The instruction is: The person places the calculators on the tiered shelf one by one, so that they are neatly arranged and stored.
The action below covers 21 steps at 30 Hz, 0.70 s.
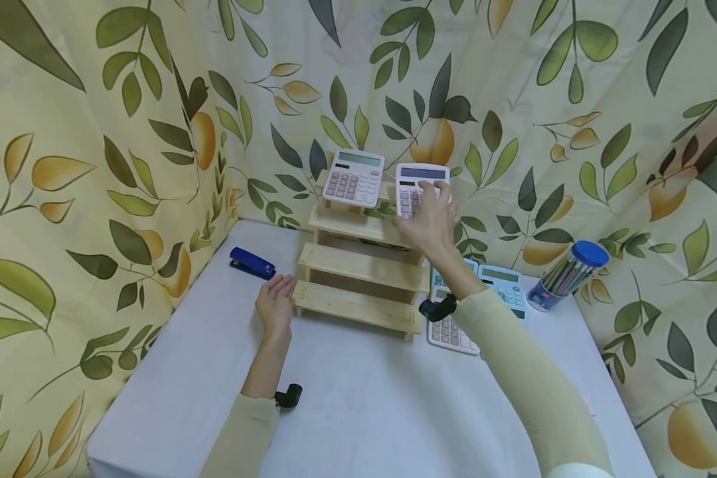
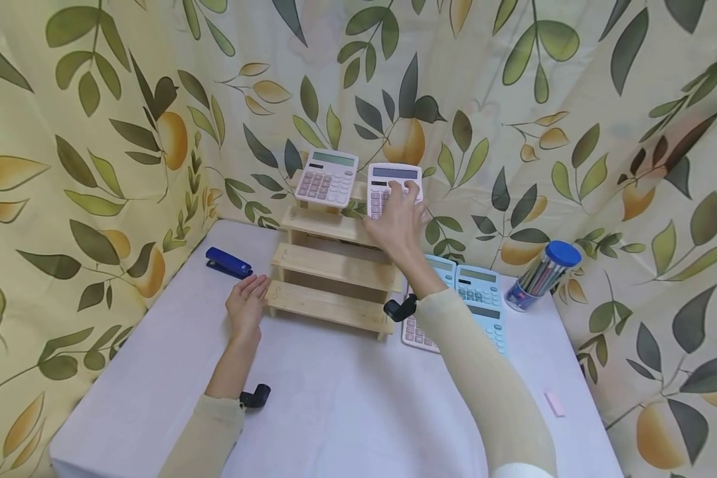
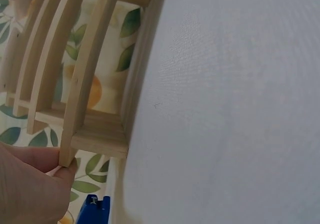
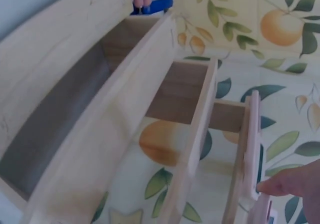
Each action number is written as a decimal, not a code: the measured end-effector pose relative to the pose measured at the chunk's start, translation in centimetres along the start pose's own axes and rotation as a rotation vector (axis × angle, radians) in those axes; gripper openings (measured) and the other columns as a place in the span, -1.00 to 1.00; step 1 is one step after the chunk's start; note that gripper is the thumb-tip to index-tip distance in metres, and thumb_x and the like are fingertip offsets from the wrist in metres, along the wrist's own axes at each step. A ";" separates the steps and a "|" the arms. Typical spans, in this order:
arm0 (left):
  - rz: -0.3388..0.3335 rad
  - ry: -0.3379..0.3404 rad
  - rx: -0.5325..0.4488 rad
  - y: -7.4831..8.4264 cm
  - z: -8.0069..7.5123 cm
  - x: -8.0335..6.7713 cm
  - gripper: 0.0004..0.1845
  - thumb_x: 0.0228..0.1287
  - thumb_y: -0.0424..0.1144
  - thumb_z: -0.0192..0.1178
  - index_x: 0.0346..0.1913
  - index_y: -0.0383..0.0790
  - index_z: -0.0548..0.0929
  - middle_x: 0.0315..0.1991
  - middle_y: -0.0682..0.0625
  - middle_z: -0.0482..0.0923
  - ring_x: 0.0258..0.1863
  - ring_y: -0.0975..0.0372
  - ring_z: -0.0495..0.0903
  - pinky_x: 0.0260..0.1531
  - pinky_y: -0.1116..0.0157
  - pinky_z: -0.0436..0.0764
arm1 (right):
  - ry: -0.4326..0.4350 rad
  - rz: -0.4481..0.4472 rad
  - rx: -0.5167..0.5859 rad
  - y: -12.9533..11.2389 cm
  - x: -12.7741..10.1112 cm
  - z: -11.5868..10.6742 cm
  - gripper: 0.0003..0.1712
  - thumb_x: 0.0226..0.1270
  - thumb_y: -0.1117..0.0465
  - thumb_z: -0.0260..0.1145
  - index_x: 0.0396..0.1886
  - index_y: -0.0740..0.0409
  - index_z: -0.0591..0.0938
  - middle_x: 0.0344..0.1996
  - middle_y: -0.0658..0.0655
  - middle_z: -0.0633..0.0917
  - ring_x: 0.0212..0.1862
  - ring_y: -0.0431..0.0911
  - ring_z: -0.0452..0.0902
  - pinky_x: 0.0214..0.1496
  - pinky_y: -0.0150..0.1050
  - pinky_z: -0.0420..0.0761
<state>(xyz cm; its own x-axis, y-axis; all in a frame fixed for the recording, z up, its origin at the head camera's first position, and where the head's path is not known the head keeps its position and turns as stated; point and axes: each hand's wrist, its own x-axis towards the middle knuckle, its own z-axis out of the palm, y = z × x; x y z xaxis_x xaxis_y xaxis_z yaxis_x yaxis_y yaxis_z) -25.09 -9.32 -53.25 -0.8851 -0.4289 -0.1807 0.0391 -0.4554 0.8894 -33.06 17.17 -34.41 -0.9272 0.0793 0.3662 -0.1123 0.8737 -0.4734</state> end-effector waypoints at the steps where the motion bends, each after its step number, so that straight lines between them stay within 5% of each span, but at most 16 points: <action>1: 0.002 -0.002 0.001 0.0 0.0 0.0 -0.35 0.25 -0.81 -0.22 0.42 -0.50 0.33 0.28 -0.35 0.54 0.32 -0.03 0.59 0.37 0.27 0.55 | -0.002 0.006 -0.002 0.0 0.3 0.0 0.03 0.08 -0.01 0.54 0.53 0.18 0.34 0.55 0.32 0.15 0.41 0.40 0.19 0.34 0.37 0.31; 12: 0.002 -0.013 0.009 -0.1 -0.2 -0.1 -0.29 0.16 -0.85 -0.25 0.41 -0.49 0.34 0.29 -0.35 0.53 0.32 -0.02 0.59 0.36 0.29 0.55 | -0.027 0.058 -0.040 -0.7 2.3 0.7 0.03 0.07 0.02 0.48 0.55 0.17 0.32 0.54 0.35 0.15 0.41 0.49 0.19 0.39 0.50 0.26; 21: 0.006 -0.014 0.000 -0.1 -0.1 -0.1 -0.36 0.28 -0.80 -0.20 0.42 -0.49 0.34 0.29 -0.34 0.54 0.32 -0.02 0.58 0.37 0.29 0.55 | -0.024 0.128 -0.072 -1.7 3.1 2.0 0.11 0.01 -0.01 0.50 0.57 0.11 0.24 0.54 0.36 0.17 0.39 0.51 0.19 0.41 0.37 0.26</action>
<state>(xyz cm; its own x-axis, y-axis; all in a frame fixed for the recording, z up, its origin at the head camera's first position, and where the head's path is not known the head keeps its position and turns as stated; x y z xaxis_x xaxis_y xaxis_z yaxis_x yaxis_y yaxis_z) -24.97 -9.34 -53.33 -0.8914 -0.4204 -0.1691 0.0444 -0.4525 0.8907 -36.48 14.99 -34.09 -0.9406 0.1817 0.2868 0.0328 0.8895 -0.4557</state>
